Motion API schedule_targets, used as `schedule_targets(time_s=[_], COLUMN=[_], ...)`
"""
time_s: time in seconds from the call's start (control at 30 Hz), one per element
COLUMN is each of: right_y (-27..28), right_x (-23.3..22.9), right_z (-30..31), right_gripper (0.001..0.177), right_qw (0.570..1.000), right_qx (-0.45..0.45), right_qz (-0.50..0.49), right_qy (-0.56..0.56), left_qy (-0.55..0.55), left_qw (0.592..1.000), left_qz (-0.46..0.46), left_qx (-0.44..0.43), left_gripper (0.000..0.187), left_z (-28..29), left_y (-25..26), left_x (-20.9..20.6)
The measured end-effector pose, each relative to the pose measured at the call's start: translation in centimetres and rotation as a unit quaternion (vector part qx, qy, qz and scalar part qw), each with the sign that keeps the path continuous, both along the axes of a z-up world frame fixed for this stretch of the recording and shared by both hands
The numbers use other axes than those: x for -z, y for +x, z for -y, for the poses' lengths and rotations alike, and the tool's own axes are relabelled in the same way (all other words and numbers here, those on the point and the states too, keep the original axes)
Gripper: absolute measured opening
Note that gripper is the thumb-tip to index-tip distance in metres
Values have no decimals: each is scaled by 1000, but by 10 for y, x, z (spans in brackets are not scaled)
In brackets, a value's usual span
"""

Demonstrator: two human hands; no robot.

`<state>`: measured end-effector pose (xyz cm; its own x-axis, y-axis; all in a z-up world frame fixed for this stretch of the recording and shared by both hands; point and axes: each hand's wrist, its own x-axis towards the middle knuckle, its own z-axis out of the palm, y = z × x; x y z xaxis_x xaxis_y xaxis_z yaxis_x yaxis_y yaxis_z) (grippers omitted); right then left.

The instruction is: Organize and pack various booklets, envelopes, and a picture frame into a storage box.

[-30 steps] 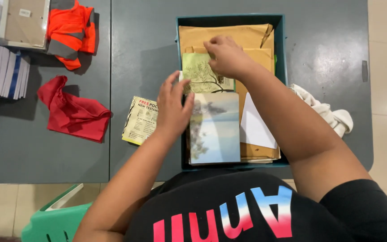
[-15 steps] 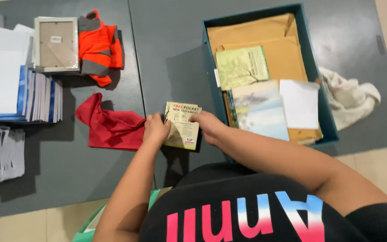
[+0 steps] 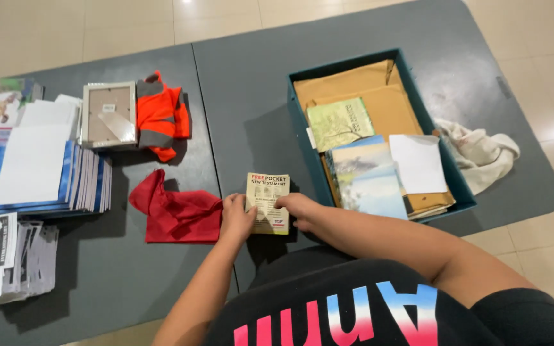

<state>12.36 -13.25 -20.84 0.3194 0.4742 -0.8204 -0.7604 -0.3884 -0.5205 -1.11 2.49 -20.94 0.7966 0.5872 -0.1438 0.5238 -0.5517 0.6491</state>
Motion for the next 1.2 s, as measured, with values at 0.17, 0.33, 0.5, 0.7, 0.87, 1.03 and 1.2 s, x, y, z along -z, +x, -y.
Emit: schedule_targets(time_s=[0.17, 0.33, 0.5, 0.7, 0.87, 1.03, 1.2], right_y=[17, 80, 184, 287, 292, 330, 307], right_x=[-41, -127, -179, -215, -245, -139, -150], right_z=[6, 18, 62, 106, 107, 84, 80], right_gripper=[44, 51, 44, 46, 58, 36, 43], right_qw=[996, 980, 896, 862, 911, 799, 786], right_qx=[3, 57, 82, 11, -138, -314, -355], right_qz=[34, 134, 341, 439, 389, 504, 505], right_qy=[81, 133, 273, 253, -1, 99, -13], left_qy=[-139, -244, -171, -74, -85, -101, -69], left_qw=[989, 953, 937, 930, 972, 994, 993], left_qz=[59, 177, 300, 356, 218, -27, -93], left_qx=[-12, -18, 62, 44, 21, 21, 17], left_gripper=[40, 36, 62, 67, 60, 37, 32], left_z=[-1, 6, 41, 67, 72, 83, 88], left_y=[38, 99, 175, 257, 280, 269, 263], left_x=[-54, -137, -227, -218, -184, -153, -144])
